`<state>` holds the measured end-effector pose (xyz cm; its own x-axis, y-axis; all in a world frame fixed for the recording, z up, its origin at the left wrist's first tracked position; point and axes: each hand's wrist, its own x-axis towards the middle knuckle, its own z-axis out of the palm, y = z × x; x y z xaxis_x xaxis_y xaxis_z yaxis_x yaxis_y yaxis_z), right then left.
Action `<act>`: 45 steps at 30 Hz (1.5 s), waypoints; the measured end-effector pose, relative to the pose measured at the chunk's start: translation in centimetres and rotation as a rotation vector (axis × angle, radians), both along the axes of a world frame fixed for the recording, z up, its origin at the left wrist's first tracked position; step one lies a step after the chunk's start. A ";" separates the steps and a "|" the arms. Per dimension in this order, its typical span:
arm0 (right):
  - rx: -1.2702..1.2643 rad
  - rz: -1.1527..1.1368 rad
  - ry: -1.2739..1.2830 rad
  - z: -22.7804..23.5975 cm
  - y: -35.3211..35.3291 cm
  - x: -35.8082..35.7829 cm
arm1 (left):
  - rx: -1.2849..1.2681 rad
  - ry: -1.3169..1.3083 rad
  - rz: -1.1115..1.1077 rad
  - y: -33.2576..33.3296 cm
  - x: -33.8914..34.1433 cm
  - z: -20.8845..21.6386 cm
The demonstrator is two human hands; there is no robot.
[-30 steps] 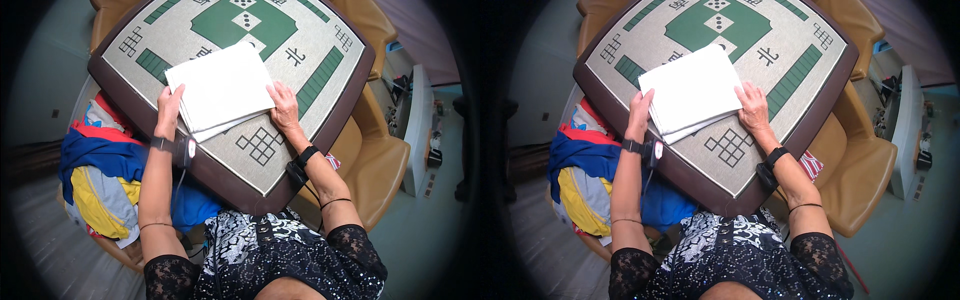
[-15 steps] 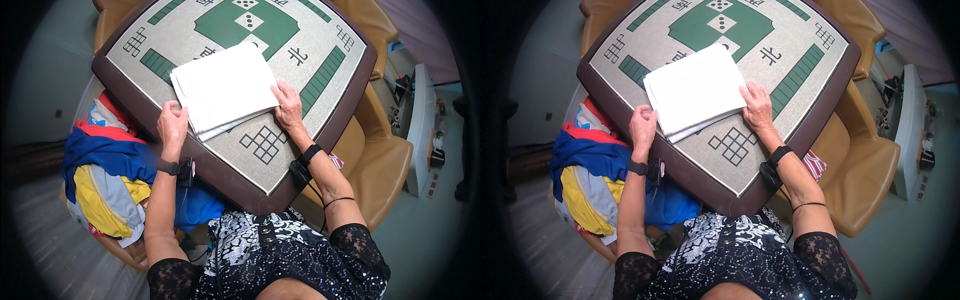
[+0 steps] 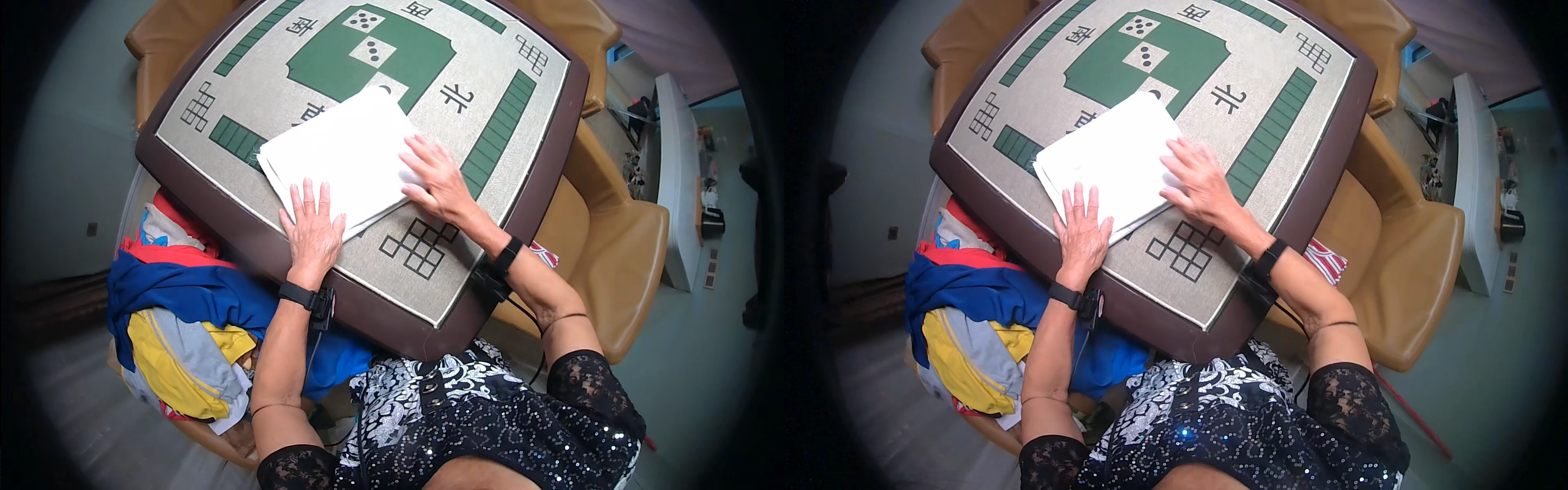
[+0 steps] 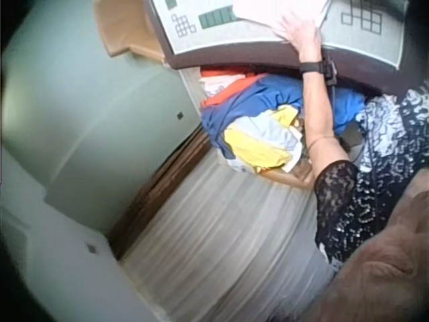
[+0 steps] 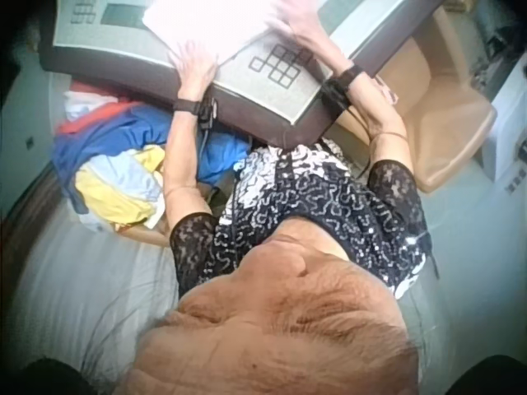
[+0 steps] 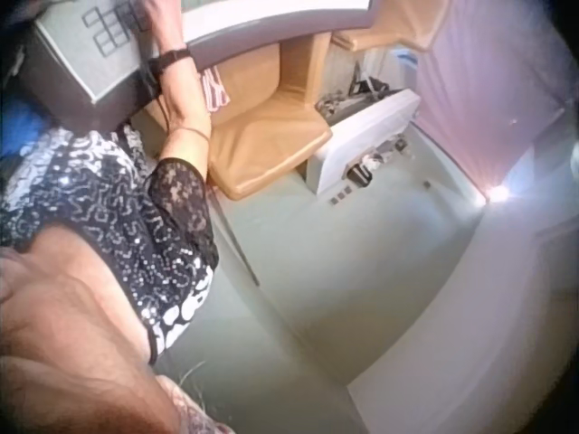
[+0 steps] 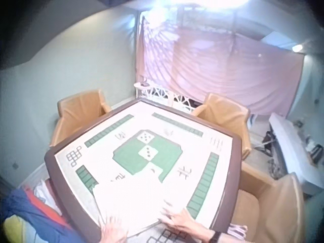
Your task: The person folds a striped cloth and places it on a chair, then folds a white sheet on a mahjong table, and finally folds a blue garment. The folded items are placed on the chair.
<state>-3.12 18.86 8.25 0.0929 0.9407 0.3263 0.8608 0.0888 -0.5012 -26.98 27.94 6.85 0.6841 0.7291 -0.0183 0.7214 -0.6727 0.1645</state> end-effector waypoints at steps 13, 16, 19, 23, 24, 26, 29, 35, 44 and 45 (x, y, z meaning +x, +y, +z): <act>-0.164 -0.096 -0.204 -2.8 10.3 -0.8 | -0.059 0.046 0.028 -0.1 0.5 0.7; -0.229 -0.192 -0.206 -3.2 11.5 0.4 | -0.063 0.056 0.036 -0.1 0.5 0.5; -0.132 -0.320 -0.121 -3.4 11.6 1.2 | -0.075 0.047 0.045 0.0 0.6 0.4; 0.097 -0.448 0.174 -2.6 9.5 1.7 | -0.120 -0.116 0.054 0.3 0.2 0.1; 0.109 -0.473 0.284 -2.1 8.7 1.8 | -0.139 -0.197 0.059 0.2 -0.2 0.0; 0.026 -0.548 0.522 -1.8 7.4 1.7 | -0.158 -0.280 0.084 -0.5 -0.8 0.3; -0.125 -0.581 0.769 -2.0 5.4 2.4 | -0.095 -0.224 0.113 -2.7 -0.6 1.7; -0.281 -0.402 1.327 0.0 3.4 2.1 | -0.112 -0.157 -0.084 -4.9 3.9 5.6; -0.076 -0.053 1.401 6.7 3.5 0.1 | -0.162 -0.652 0.011 -1.6 10.1 8.9; -0.047 -0.093 1.408 6.5 3.2 0.6 | -0.082 -0.731 -0.013 -0.9 10.0 9.0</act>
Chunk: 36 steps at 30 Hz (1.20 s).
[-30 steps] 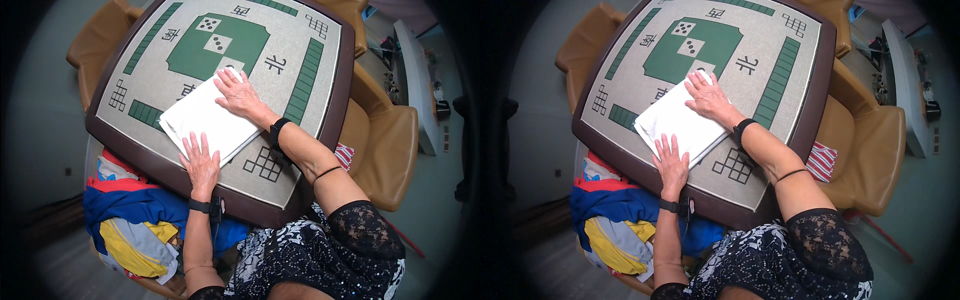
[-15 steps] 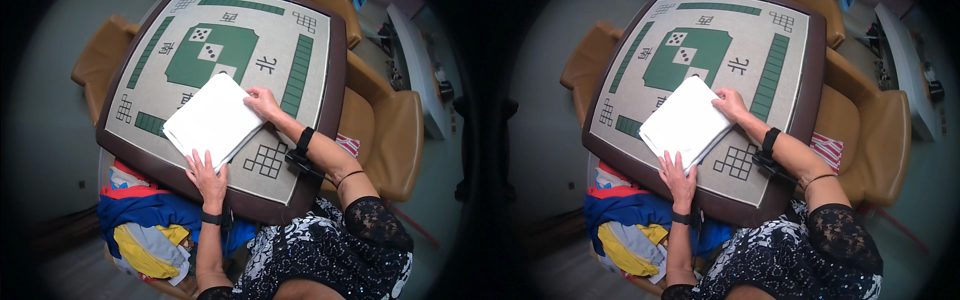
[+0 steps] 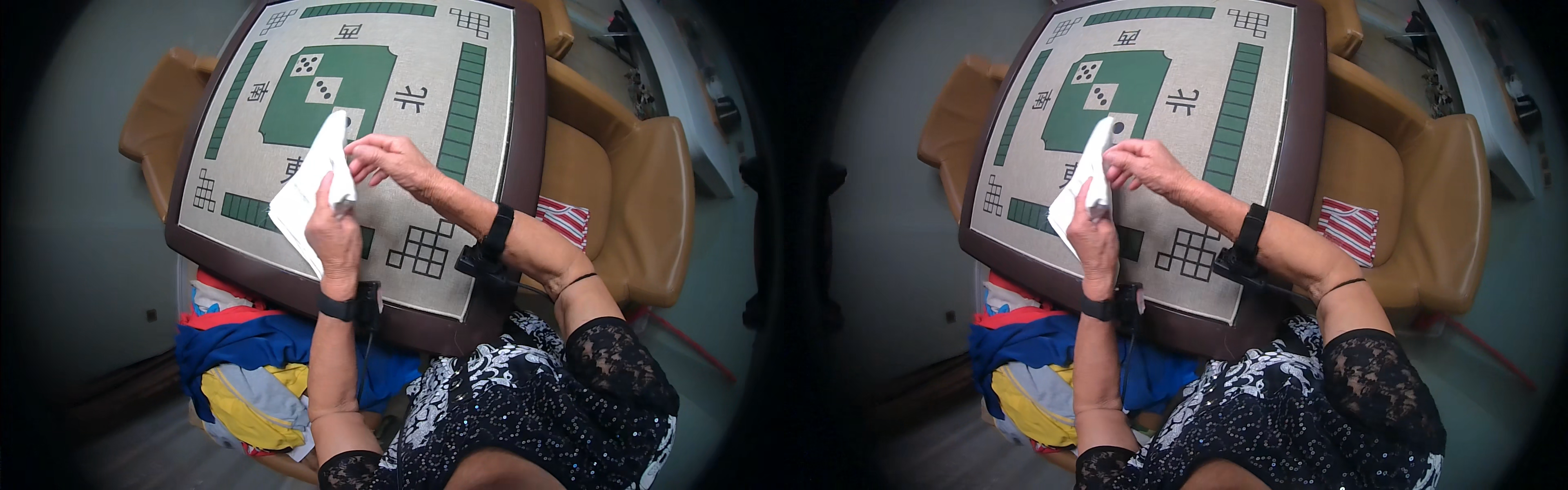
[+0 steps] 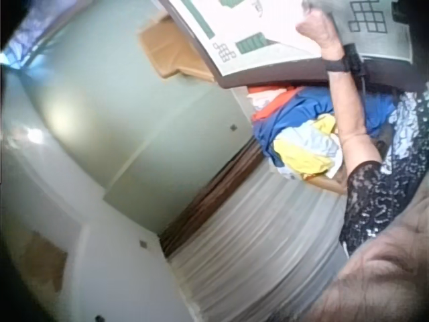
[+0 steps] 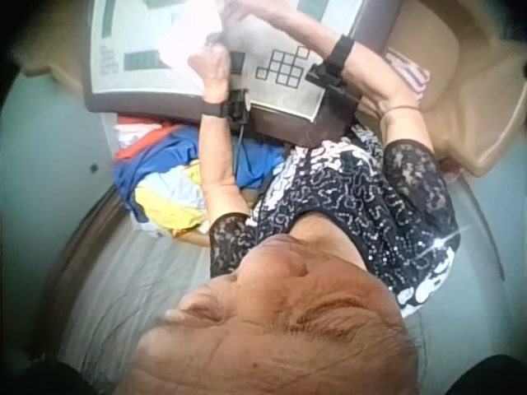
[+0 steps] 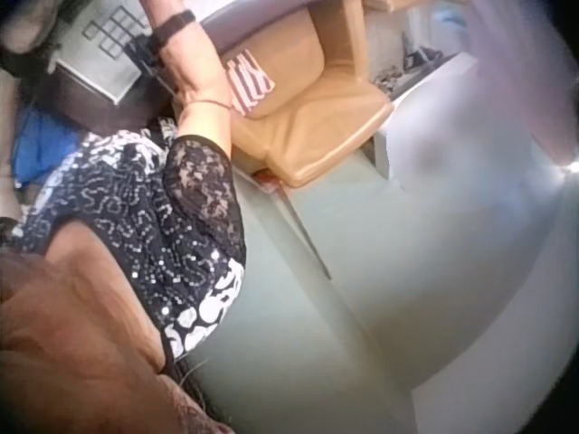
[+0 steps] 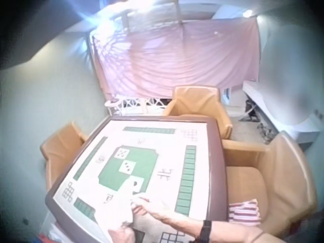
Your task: The person folds a striped cloth and places it on a chair, then folds a white sheet on a mahjong table, and finally folds a blue garment. The folded items are placed on the chair.
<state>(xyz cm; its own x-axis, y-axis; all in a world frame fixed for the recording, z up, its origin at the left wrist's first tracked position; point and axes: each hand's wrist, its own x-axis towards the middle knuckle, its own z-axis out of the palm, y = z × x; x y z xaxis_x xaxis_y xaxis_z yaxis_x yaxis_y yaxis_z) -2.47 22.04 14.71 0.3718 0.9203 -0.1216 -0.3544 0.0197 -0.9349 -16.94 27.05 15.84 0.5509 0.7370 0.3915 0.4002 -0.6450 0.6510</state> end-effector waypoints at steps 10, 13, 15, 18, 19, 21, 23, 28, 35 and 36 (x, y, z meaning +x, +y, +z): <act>-0.015 -0.135 0.227 -7.4 -4.1 3.1 | -1.153 -0.896 -0.154 2.1 0.1 8.7; 0.106 0.040 0.403 -6.9 -4.7 3.1 | -1.287 -1.029 -0.373 1.8 -1.0 8.9; 0.140 0.058 0.585 -6.0 -5.4 3.0 | -1.186 -0.990 -0.257 1.1 -2.1 6.9; 0.068 -0.047 0.796 -6.2 -5.9 4.2 | -1.173 -0.932 0.114 -0.4 -4.6 -0.1; 0.054 -0.082 0.718 -6.5 -6.1 4.1 | -1.280 -0.881 0.172 -0.5 -6.2 -3.4; 0.031 -0.142 0.563 -7.6 -6.4 4.3 | -1.480 -0.827 0.260 -1.6 -8.8 -8.1; -0.053 -0.059 0.479 -8.0 -6.9 4.5 | -1.496 -0.792 0.253 -2.2 -10.3 -8.9; -0.149 -0.161 0.167 -7.3 -6.8 3.3 | -1.537 -0.742 0.350 -1.0 -10.2 -7.9; -0.265 -0.278 -0.049 -4.6 -5.0 2.1 | -1.540 -0.812 0.411 0.4 -9.7 -8.8; -0.225 -0.290 0.022 -2.8 -4.7 2.3 | -1.533 -0.876 0.409 -0.2 -9.3 -7.7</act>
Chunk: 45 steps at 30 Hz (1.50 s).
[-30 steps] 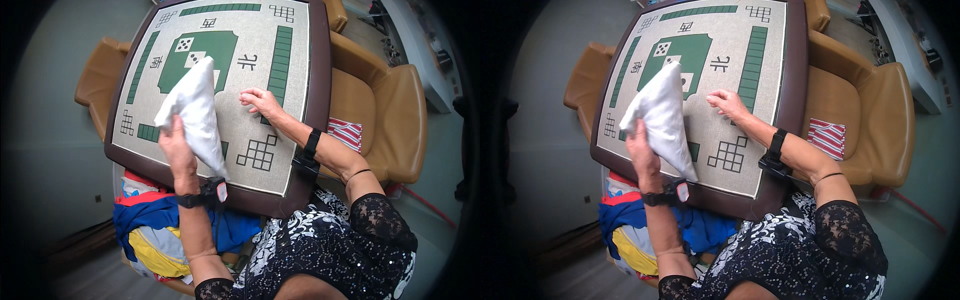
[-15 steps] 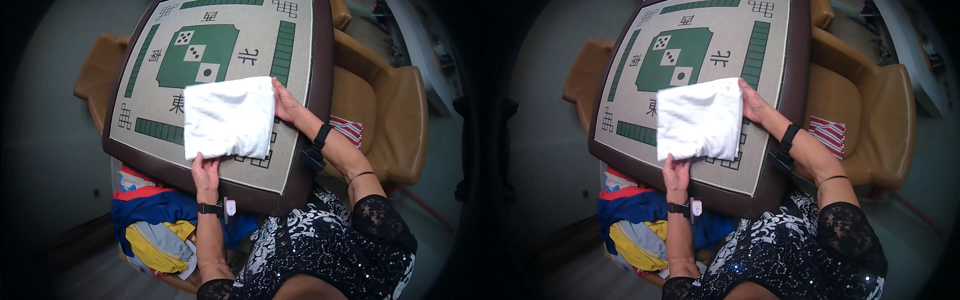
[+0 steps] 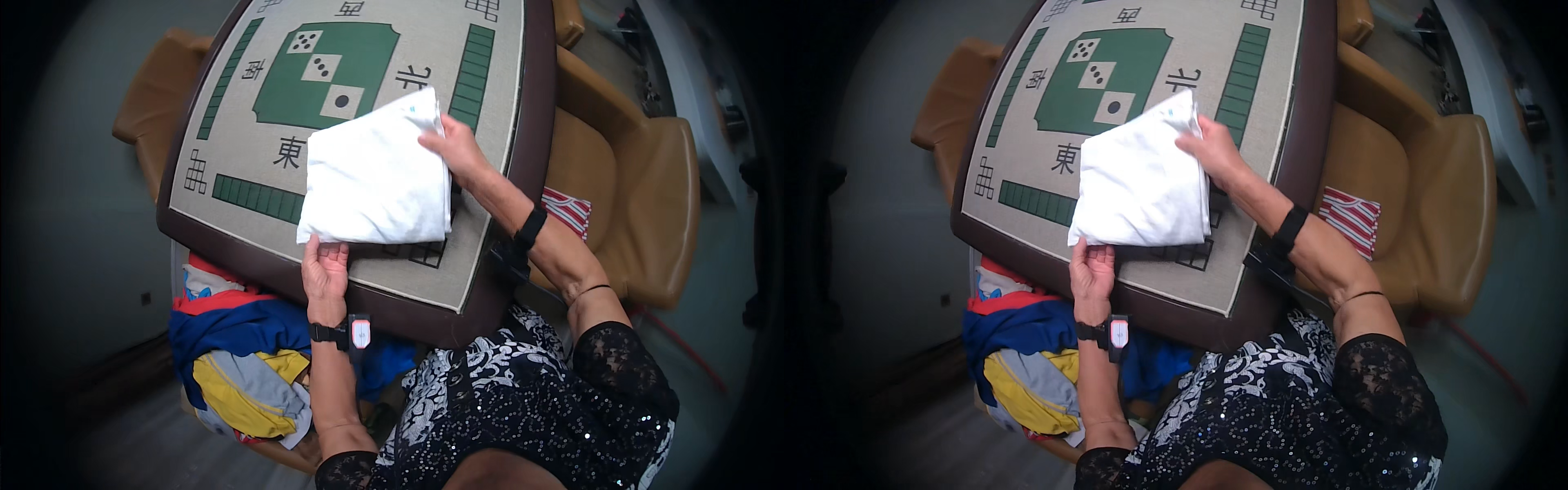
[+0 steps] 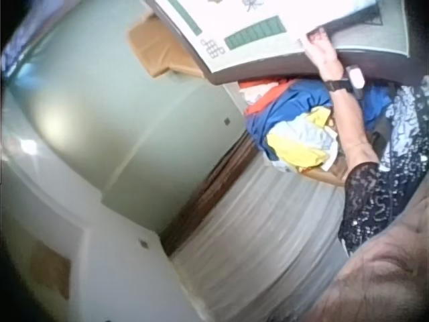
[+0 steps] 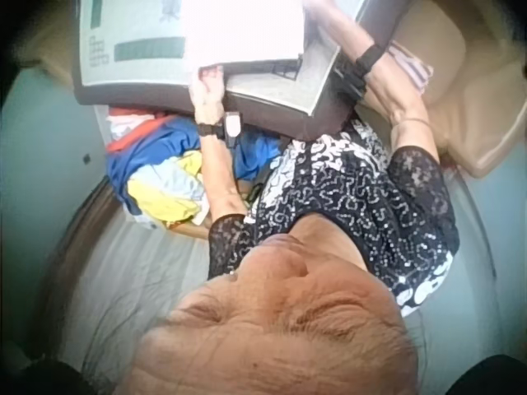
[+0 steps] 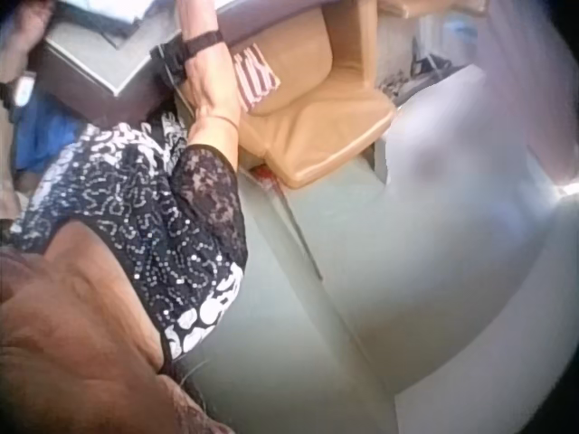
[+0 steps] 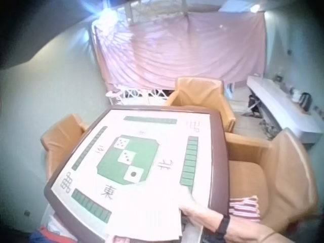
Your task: The person folds a striped cloth and places it on a chair, then folds a white sheet on a mahjong table, and finally folds a blue garment. The folded items are placed on the chair.
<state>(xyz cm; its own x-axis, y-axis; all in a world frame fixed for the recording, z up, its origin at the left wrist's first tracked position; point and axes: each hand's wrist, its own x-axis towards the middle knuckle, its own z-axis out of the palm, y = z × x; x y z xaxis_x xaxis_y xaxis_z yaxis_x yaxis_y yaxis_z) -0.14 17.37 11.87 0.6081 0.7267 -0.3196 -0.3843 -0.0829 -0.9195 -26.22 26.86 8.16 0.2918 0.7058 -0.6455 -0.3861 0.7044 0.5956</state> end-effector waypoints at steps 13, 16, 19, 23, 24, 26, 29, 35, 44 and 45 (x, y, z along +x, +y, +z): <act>-0.094 0.067 0.146 -3.6 -4.5 -0.7 | 0.090 0.275 -0.226 -0.4 0.6 0.3; -0.163 0.081 0.043 -2.6 -4.5 -0.6 | 0.137 0.349 -0.268 -0.4 0.6 1.1; -0.235 0.239 -0.137 -2.8 -6.3 0.2 | 0.130 0.468 -0.507 -1.6 -1.7 2.4; -0.465 0.201 -0.884 -0.9 -8.7 2.7 | 0.497 0.750 -0.664 -1.4 -3.8 3.5; -0.404 0.111 -0.964 -0.8 -8.5 3.3 | 0.616 0.791 -0.638 -0.4 -3.7 3.6; -0.342 0.042 -1.091 0.7 -6.8 3.3 | 0.829 0.834 -0.624 1.6 -2.3 4.1; -0.159 0.140 -1.453 0.0 -2.9 2.8 | 1.042 0.847 -0.675 3.8 1.7 4.4; -0.214 0.323 -1.511 -2.1 1.3 2.8 | 1.333 0.789 -0.857 6.5 7.9 3.9; -0.171 0.304 -1.415 -2.9 2.0 2.5 | 1.483 0.981 -1.027 8.3 9.1 3.4; -0.114 0.267 -1.405 -3.0 2.1 2.3 | 1.523 0.981 -1.011 8.3 9.0 3.3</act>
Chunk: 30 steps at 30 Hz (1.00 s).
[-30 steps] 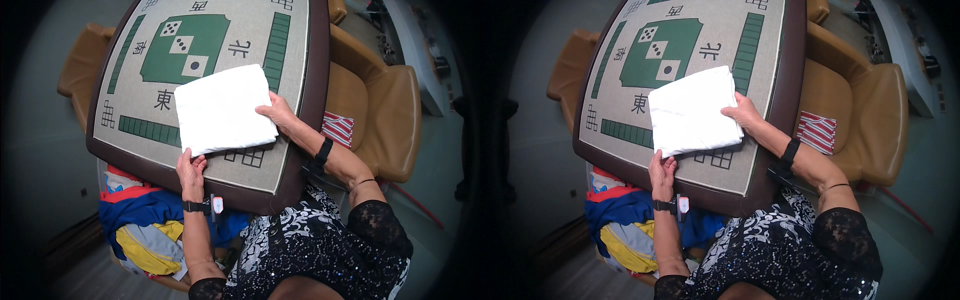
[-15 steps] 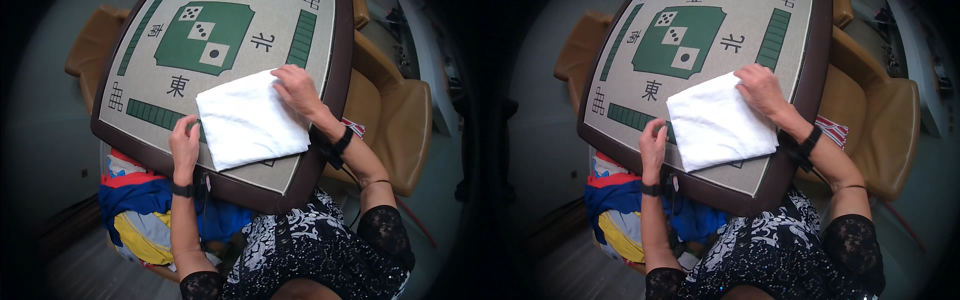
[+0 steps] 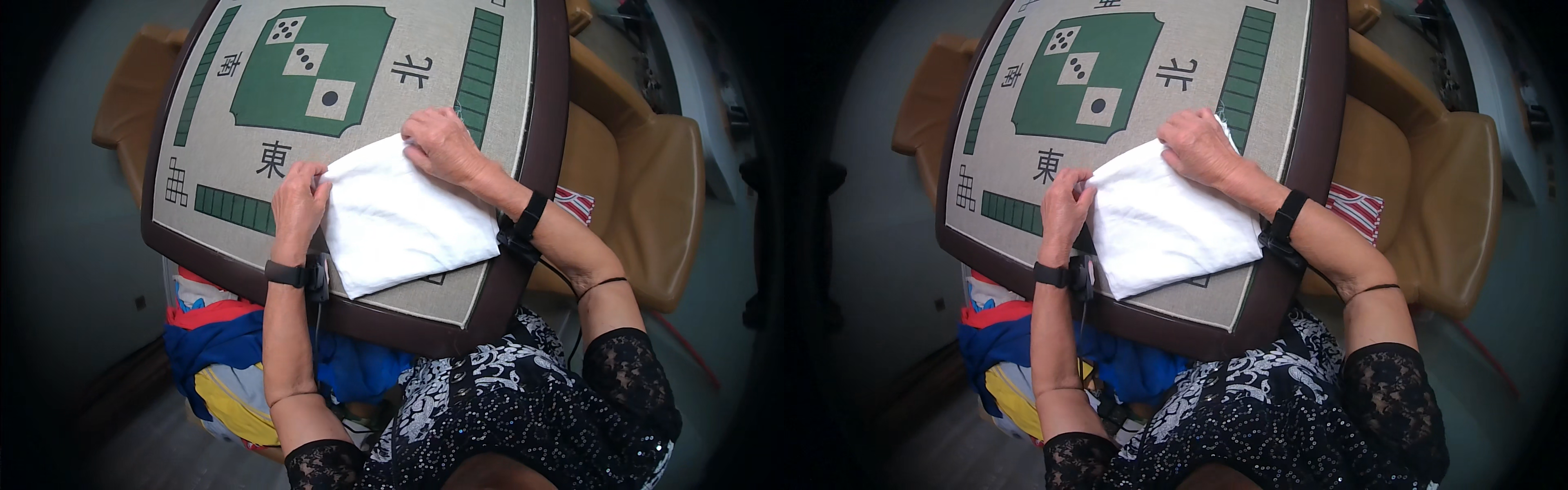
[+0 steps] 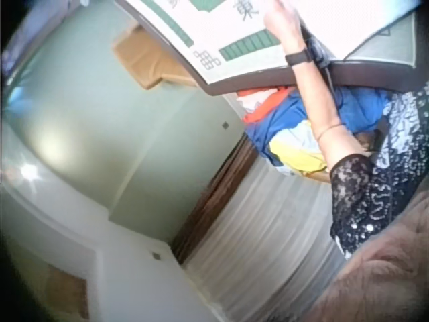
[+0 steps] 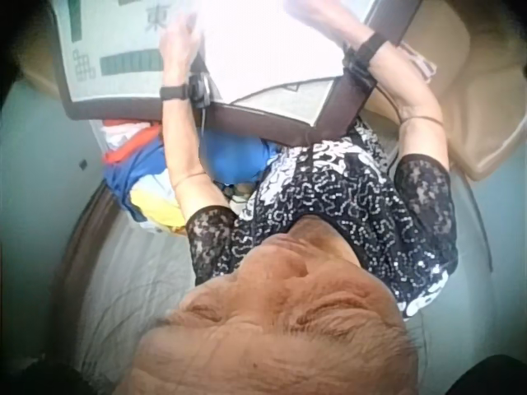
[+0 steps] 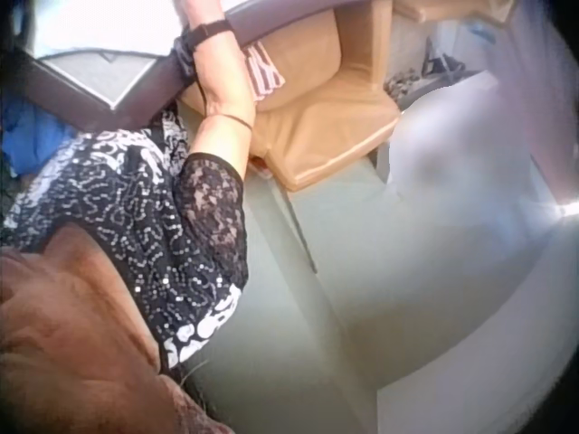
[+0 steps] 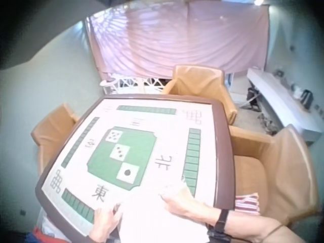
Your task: The person folds a striped cloth and places it on a chair, then folds a white sheet on a mahjong table, and finally folds a blue garment. The folded items are placed on the chair.
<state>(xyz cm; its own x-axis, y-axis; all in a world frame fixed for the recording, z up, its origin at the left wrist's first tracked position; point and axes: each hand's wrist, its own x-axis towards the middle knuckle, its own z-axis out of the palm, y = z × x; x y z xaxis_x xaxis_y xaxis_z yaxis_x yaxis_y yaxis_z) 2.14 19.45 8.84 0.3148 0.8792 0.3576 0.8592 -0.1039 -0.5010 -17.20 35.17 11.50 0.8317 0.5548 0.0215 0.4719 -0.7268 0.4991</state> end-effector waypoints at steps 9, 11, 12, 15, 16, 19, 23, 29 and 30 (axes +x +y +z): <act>0.143 0.114 -0.089 0.7 -0.7 -1.8 | 0.180 -0.256 -0.026 -2.3 -2.1 -0.5; 0.223 0.139 -0.055 1.2 -0.3 -2.0 | 0.145 -0.249 0.009 -2.3 -2.6 -0.8; 0.147 0.152 -0.016 1.2 -0.2 -1.9 | 0.126 -0.246 0.026 -2.3 -2.7 -0.8; -0.011 0.170 0.076 1.1 0.4 -1.6 | 0.201 -0.332 -0.034 -1.2 -1.8 -0.9; -0.018 0.161 0.092 1.0 0.6 -1.5 | 0.162 -0.314 -0.037 -0.8 -1.6 -1.0; 0.041 0.148 0.084 0.7 0.9 -0.9 | 0.009 -0.260 -0.040 0.2 -0.8 -1.1; 0.029 0.142 0.026 -0.2 1.2 -0.1 | -0.194 -0.158 -0.045 1.3 -0.2 -0.9; -0.087 0.175 0.124 0.2 1.6 0.2 | -0.167 -0.203 -0.083 1.0 0.2 -0.2; -0.092 0.192 0.158 0.4 1.7 0.2 | -0.095 -0.236 -0.116 0.9 0.0 0.0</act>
<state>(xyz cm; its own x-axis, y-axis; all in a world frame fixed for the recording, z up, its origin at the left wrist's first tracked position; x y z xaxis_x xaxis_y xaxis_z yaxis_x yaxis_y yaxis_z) 2.33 21.10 9.27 0.1849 0.9547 0.2333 0.7794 0.0021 -0.6265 -17.16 36.04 11.47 0.8680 0.4649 0.1745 0.2508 -0.7138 0.6539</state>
